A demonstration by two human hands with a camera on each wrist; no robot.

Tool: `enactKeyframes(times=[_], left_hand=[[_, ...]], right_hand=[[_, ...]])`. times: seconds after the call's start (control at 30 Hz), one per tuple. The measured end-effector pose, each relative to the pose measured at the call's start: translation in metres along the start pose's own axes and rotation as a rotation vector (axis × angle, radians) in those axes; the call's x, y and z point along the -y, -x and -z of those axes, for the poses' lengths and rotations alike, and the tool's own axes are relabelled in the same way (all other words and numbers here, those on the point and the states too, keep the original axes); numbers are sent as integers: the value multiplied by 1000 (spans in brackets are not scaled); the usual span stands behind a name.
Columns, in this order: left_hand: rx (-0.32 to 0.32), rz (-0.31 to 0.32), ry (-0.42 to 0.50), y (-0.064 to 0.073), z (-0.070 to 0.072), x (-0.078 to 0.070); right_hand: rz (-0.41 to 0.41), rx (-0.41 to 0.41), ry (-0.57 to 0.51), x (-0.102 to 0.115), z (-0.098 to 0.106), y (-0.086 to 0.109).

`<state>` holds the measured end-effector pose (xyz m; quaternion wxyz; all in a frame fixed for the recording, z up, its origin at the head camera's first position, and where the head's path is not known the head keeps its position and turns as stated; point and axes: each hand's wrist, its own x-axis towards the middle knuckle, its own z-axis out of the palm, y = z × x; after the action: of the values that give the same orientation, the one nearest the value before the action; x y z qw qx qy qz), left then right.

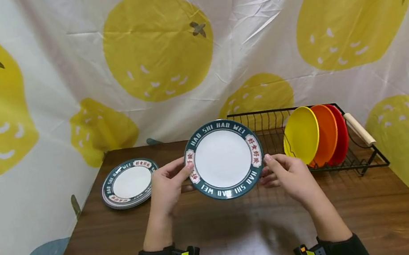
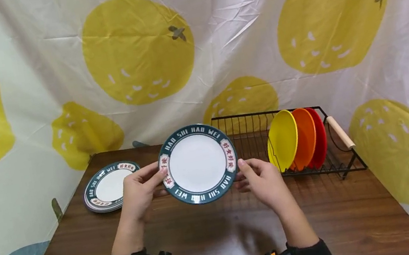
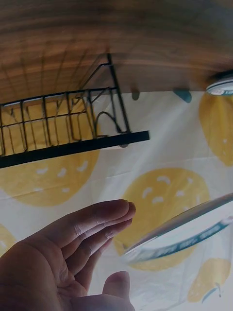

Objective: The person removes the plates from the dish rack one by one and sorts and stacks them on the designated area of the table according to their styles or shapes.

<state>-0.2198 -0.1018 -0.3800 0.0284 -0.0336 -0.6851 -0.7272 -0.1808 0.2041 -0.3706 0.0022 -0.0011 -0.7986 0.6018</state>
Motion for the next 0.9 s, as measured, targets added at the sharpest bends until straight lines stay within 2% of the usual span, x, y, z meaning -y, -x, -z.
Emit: enactKeyframes(times=[0.1,0.23,0.37,0.5,0.67,0.8,0.9], left_hand=[[-56,5,29,-3,15,1],[-128,20,100,-7,38,5],[-249,103,160,-9,62,6],[-404,203,224,-13,88,10],[-566,317,377,-12,117,31],[-628,377,487,-10,131,50],[-641,380,525,-13,137,58]], right_hand=[[22,5,18,-2,6,-5],[8,-14,63,-4,18,-11],[-11,-58,121,-7,34,-17],[-12,-177,230,-10,54,-24],[-51,-329,312,-20,78,-30],[-100,-389,346,-32,89,-35],[-118,-434,375,-40,93,-38]])
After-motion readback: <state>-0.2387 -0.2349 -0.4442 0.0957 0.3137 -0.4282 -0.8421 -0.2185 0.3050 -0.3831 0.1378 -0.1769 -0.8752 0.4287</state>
